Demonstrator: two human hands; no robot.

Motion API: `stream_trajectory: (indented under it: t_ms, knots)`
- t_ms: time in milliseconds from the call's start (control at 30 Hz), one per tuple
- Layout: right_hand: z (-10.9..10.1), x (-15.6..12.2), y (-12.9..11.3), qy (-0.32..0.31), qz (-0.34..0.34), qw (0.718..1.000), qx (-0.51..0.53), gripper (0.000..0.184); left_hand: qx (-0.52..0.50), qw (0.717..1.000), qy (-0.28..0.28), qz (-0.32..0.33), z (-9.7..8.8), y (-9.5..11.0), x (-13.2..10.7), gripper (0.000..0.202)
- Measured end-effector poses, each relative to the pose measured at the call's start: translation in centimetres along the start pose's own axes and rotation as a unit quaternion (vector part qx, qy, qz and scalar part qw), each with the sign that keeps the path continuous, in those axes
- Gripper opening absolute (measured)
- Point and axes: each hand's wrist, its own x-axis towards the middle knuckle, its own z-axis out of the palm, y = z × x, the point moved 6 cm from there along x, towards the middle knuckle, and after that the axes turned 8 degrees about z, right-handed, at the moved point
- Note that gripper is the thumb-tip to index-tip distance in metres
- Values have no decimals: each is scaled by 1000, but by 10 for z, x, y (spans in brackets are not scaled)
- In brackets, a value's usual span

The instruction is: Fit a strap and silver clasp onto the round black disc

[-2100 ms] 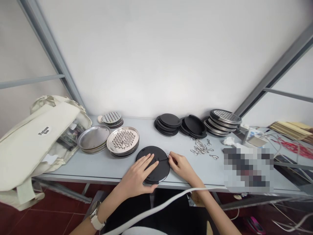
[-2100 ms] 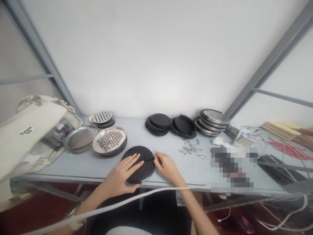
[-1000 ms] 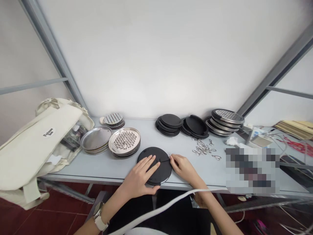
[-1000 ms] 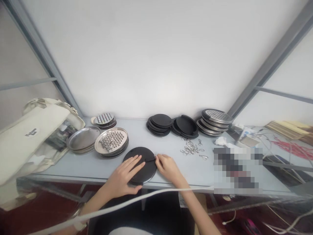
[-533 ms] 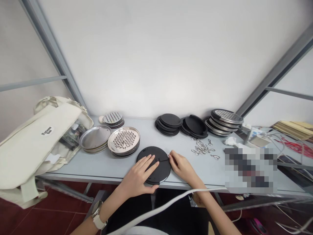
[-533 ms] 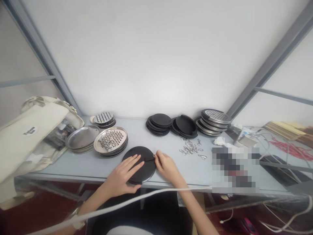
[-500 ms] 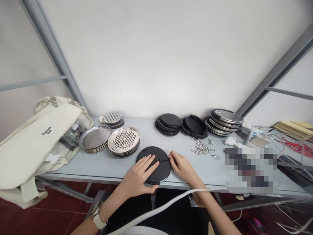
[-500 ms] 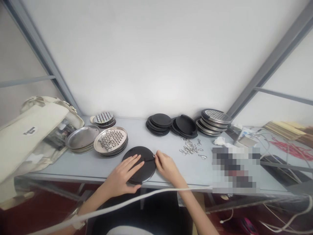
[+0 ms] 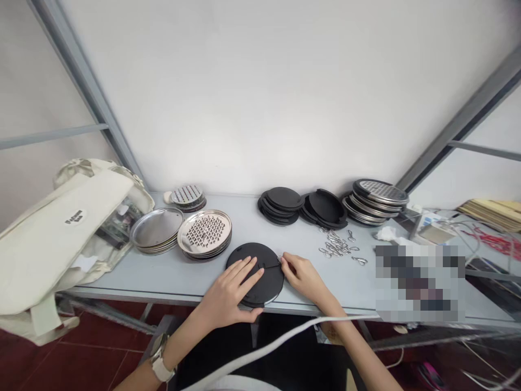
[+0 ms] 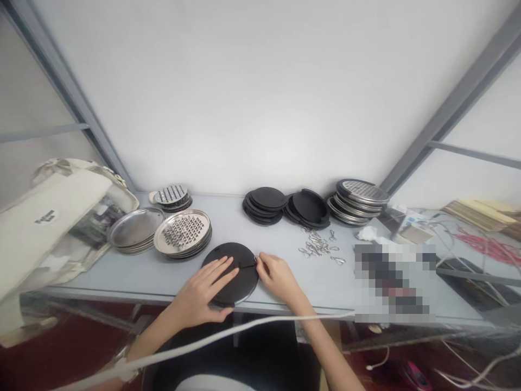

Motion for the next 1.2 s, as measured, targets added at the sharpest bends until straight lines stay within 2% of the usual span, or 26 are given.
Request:
stream_trajectory:
  t_ms: [200, 400, 567, 1200]
  knots:
    - [0, -1, 1, 3, 0, 1000, -6, 26, 13, 1000, -10, 3, 0, 1, 1, 76]
    - [0, -2, -3, -1, -17, 999, -34, 18, 26, 1000, -6, 2, -2, 1, 1, 74]
    - [-2, -3, -8, 0, -21, 1000, -2, 12, 29, 1000, -8, 2, -1, 1, 2, 75]
    - [2, 4, -1, 5, 11, 1000, -19, 21, 23, 1000, -3, 2, -1, 1, 1, 74]
